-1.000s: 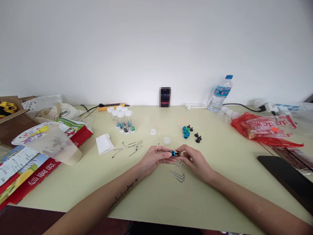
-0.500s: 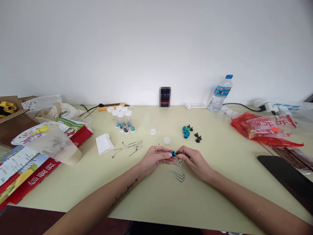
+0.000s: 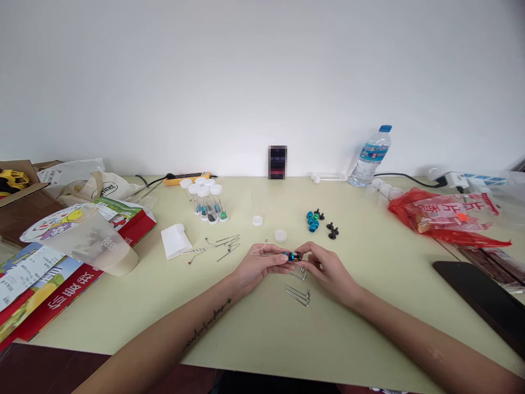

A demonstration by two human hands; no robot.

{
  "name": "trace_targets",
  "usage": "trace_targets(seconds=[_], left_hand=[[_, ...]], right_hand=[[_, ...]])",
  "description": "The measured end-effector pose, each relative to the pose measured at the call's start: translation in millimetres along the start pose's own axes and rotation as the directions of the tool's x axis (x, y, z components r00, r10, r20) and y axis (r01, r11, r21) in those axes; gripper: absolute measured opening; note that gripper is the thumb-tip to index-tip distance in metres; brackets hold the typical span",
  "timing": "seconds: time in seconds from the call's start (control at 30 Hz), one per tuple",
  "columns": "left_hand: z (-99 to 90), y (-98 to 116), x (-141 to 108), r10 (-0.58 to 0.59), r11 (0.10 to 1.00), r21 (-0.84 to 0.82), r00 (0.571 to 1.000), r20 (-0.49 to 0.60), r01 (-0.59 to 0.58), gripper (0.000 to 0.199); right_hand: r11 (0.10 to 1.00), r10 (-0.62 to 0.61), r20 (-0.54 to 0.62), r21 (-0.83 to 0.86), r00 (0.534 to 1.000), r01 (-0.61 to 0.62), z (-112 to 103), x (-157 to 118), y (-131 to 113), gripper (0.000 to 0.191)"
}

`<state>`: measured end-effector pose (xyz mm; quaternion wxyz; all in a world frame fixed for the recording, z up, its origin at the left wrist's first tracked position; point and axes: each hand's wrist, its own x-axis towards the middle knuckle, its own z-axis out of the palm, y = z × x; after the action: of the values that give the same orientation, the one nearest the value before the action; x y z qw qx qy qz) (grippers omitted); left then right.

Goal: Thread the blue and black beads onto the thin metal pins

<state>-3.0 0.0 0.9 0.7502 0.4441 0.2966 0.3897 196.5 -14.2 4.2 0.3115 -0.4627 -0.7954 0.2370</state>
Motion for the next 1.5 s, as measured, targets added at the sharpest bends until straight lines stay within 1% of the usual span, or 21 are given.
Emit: trace_targets(seconds=[0.17,0.37,0.47,0.57,0.63,0.7,0.83,0.93,1.17,1.27,1.37,1.5], left_hand=[[-0.3,-0.1,0.3,-0.007,1.000,0.007,1.000,0.007,0.007,0.027],[-0.6,0.3,0.9,0.001,1.000,0.009,1.000,-0.002,-0.001,0.028],[0.0,0.4,0.8,-0.011,1.000,0.012,1.000,-0.001,0.011,0.029],[0.7,0.4,0.5,-0.016,1.000,0.016,1.000,0.003,0.016,0.029],[1.1,0.4,0.3,-0.017,1.000,0.016,1.000,0.002,0.017,0.029],[1.2,0.5,0.3,-0.017,1.000,0.013,1.000,-0.001,0.017,0.030],[0.3,0.6,0.8,-0.007,1.000,0.001,1.000,-0.016,0.007,0.032],[-0.2,0.2,1.0,-0.005,1.000,0.010,1.000,-0.017,0.006,0.032],[1.0,0.6,0.1,-0.014,1.000,0.005,1.000,-0.012,0.014,0.031],[0.8,1.2,0.2,-0.006,1.000,0.009,1.000,-0.006,0.006,0.032],[0.6,1.4,0.4,-0.003,1.000,0.009,1.000,-0.003,0.003,0.031],[1.1,1.3,0.3,-0.015,1.000,0.009,1.000,-0.003,0.015,0.030]], right_hand=[[0.999,-0.030,0.021,0.014,0.999,0.030,-1.4,-0.4,-0.4,0.029],[1.000,-0.010,-0.010,0.002,1.000,0.010,-0.8,0.1,0.3,0.021],[1.000,-0.012,0.031,0.021,0.999,0.011,-1.5,0.6,0.3,0.025],[0.998,-0.044,0.085,0.054,0.995,0.040,-3.1,0.6,-0.7,0.034],[0.997,-0.055,0.098,0.065,0.994,0.048,-3.8,0.5,-1.5,0.038],[0.998,-0.044,0.085,0.050,0.995,0.040,-3.8,0.4,-2.1,0.037],[1.000,-0.007,0.038,0.002,0.999,0.007,-2.0,0.3,-1.5,0.027],[1.000,-0.007,0.020,0.001,1.000,0.007,-0.8,0.2,-0.5,0.023],[0.999,-0.019,0.047,0.027,0.999,0.018,-1.8,0.5,-1.7,0.029],[1.000,-0.015,0.020,0.011,1.000,0.014,-0.8,0.1,-0.8,0.025],[1.000,-0.014,0.001,-0.006,1.000,0.014,-0.4,-0.2,0.1,0.026],[1.000,-0.014,0.055,0.012,0.998,0.013,-1.8,0.3,-0.7,0.034]])
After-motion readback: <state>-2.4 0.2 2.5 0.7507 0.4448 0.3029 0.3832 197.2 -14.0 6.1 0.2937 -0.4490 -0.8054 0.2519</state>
